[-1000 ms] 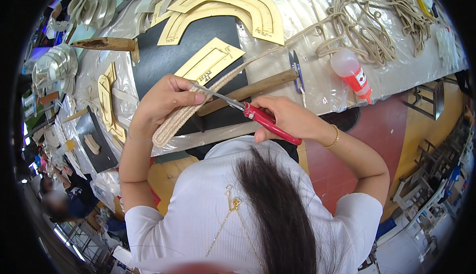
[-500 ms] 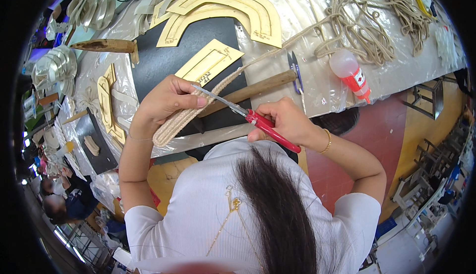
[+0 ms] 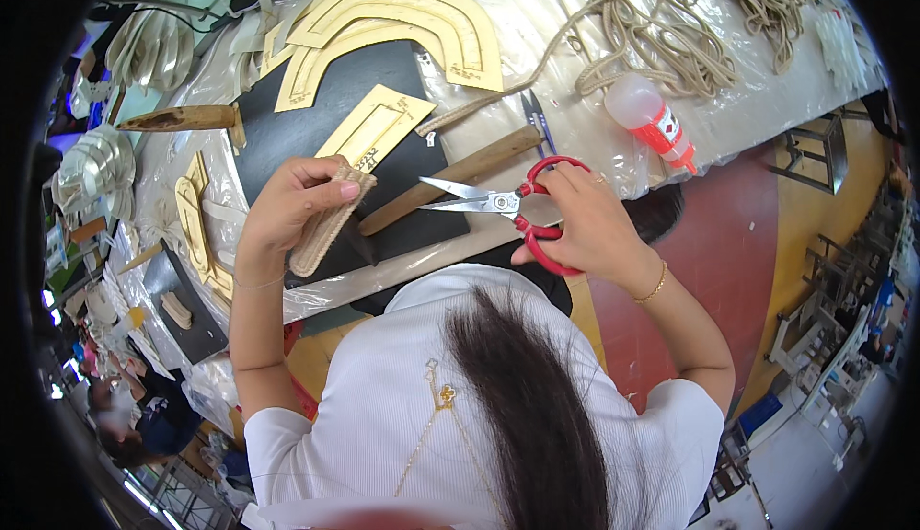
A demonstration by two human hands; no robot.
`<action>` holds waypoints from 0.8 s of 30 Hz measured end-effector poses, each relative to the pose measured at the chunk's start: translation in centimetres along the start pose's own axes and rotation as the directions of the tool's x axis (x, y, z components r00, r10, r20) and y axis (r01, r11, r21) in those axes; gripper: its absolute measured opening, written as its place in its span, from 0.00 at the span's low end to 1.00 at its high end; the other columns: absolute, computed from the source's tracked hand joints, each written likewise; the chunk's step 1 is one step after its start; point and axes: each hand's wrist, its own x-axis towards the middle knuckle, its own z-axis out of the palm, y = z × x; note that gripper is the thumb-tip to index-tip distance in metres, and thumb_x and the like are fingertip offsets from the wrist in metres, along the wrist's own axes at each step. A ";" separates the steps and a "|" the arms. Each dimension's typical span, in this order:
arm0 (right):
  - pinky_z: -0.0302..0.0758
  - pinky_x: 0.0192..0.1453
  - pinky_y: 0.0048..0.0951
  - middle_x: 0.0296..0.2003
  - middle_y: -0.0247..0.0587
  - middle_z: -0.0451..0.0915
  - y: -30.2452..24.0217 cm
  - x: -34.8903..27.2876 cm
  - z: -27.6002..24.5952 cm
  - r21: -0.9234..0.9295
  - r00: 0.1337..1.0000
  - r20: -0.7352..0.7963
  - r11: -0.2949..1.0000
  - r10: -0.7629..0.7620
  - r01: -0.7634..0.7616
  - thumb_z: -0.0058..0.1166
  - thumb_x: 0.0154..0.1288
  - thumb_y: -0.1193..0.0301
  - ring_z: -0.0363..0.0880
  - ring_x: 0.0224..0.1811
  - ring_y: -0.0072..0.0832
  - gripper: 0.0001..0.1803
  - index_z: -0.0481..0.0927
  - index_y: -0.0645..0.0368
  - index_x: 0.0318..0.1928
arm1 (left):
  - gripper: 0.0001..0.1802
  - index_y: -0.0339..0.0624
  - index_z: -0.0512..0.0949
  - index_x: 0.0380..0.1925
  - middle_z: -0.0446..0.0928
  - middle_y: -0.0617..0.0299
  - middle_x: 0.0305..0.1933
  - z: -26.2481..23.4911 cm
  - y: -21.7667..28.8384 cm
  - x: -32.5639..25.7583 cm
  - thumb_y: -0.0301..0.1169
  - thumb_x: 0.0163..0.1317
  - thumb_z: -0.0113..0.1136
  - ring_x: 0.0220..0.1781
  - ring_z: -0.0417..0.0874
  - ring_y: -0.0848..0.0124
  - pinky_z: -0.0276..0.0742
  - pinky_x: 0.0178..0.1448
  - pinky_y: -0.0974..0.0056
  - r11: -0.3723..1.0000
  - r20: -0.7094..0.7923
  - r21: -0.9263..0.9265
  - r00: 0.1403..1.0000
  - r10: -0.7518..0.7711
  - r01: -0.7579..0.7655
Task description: The person applies glue to a U-shaped wooden piece, places a thin rope into the groove, presses it down with a wooden tool, and trims excess rope with scissors. The process is repeated for multiple pieces on a workbench.
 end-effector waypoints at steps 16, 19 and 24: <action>0.72 0.62 0.46 0.58 0.53 0.73 6.2 1.1 -2.8 -0.427 0.793 -0.608 0.825 0.041 -0.370 0.73 0.52 0.57 0.71 0.60 0.52 0.39 0.73 0.62 0.61 | 0.14 0.32 0.86 0.39 0.82 0.68 0.33 1.6 -1.1 0.3 0.35 0.64 0.70 0.33 0.76 0.82 0.73 0.39 0.72 0.995 -0.038 0.009 0.995 0.097 -0.097; 0.74 0.60 0.47 0.54 0.54 0.78 9.6 0.9 -3.6 -0.313 0.791 -0.585 0.850 0.179 -0.423 0.76 0.48 0.54 0.76 0.56 0.52 0.45 0.73 0.63 0.63 | 0.15 0.33 0.86 0.42 0.83 0.68 0.36 1.8 -1.8 0.4 0.37 0.68 0.66 0.36 0.77 0.82 0.73 0.41 0.74 0.983 0.015 -0.178 0.999 0.051 -0.048; 0.77 0.59 0.44 0.54 0.52 0.81 8.3 0.1 -5.0 -0.077 0.785 -0.531 0.905 0.318 -0.419 0.80 0.44 0.53 0.80 0.57 0.45 0.50 0.72 0.64 0.64 | 0.15 0.33 0.85 0.44 0.83 0.67 0.37 1.5 -1.7 0.0 0.36 0.72 0.62 0.39 0.79 0.82 0.75 0.45 0.75 0.994 0.024 -0.076 0.997 0.077 -0.075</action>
